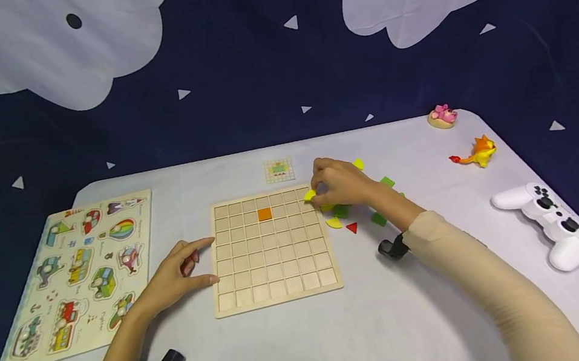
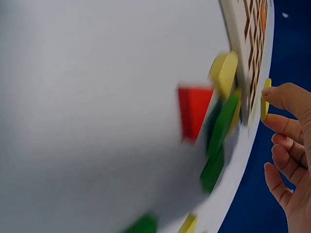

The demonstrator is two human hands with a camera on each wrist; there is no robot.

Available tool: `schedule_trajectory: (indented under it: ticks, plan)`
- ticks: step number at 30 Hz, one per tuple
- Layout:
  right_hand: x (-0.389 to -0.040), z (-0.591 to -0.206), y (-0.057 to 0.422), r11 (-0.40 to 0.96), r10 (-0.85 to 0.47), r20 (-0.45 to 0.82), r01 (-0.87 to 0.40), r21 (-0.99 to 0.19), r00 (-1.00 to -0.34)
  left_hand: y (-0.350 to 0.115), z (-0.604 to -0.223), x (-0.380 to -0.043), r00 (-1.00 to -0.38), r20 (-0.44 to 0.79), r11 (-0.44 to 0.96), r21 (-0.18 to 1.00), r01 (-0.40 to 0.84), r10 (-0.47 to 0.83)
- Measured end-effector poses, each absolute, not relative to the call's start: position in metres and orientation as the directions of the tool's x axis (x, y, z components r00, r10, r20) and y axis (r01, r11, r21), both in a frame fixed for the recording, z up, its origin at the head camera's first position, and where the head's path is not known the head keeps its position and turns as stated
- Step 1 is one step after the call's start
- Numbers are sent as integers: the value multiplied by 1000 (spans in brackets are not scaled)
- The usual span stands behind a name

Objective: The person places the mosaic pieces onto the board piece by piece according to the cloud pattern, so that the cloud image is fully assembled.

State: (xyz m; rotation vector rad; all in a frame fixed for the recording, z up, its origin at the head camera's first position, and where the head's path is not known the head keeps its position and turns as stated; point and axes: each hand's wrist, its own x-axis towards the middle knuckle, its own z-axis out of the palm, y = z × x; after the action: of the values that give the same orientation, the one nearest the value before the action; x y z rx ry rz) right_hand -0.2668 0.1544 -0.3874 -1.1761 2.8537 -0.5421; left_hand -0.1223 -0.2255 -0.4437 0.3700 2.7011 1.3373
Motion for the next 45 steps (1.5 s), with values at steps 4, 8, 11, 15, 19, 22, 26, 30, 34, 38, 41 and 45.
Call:
schedule_trajectory:
  ticks: [4,8,11,15,19,22,26,30,34,38,41,45]
  plan:
    - [-266,-389,137,620,-720,131,-716,-319,-682,-225,-444,-123,-964,10,580,797,168,265]
    - [-265,-390,119,591,-745,133,-740,-322,-653,-225,-444,-123,-964,8,575,801,165,265]
    - [-265,-392,105,572,-763,133,-757,-314,-632,-224,-444,-123,-965,5,577,800,162,263]
    - [-264,-394,87,542,-788,150,-788,-291,-597,-224,-445,-124,-966,2,580,799,158,260]
    - [-263,-396,71,513,-808,167,-814,-272,-565,-224,-445,-124,-965,3,576,802,158,261]
    - [-261,-398,61,492,-821,174,-829,-264,-543,-224,-445,-125,-964,4,571,805,160,265]
    - [-259,-400,52,465,-837,191,-850,-246,-513,-223,-445,-125,-965,6,569,807,161,264]
    - [-258,-401,45,465,-843,183,-856,-225,-506,-224,-445,-124,-966,9,571,805,160,258]
    - [-256,-403,44,481,-836,168,-844,-237,-523,-223,-445,-124,-966,12,571,805,162,257]
    - [-255,-405,44,498,-816,158,-815,-296,-556,-223,-444,-124,-967,13,571,805,161,255]
    - [-255,-405,43,505,-810,150,-805,-312,-566,-224,-444,-124,-967,17,570,805,164,254]
    - [-255,-402,41,498,-828,146,-829,-256,-542,-225,-444,-122,-968,16,572,804,161,250]
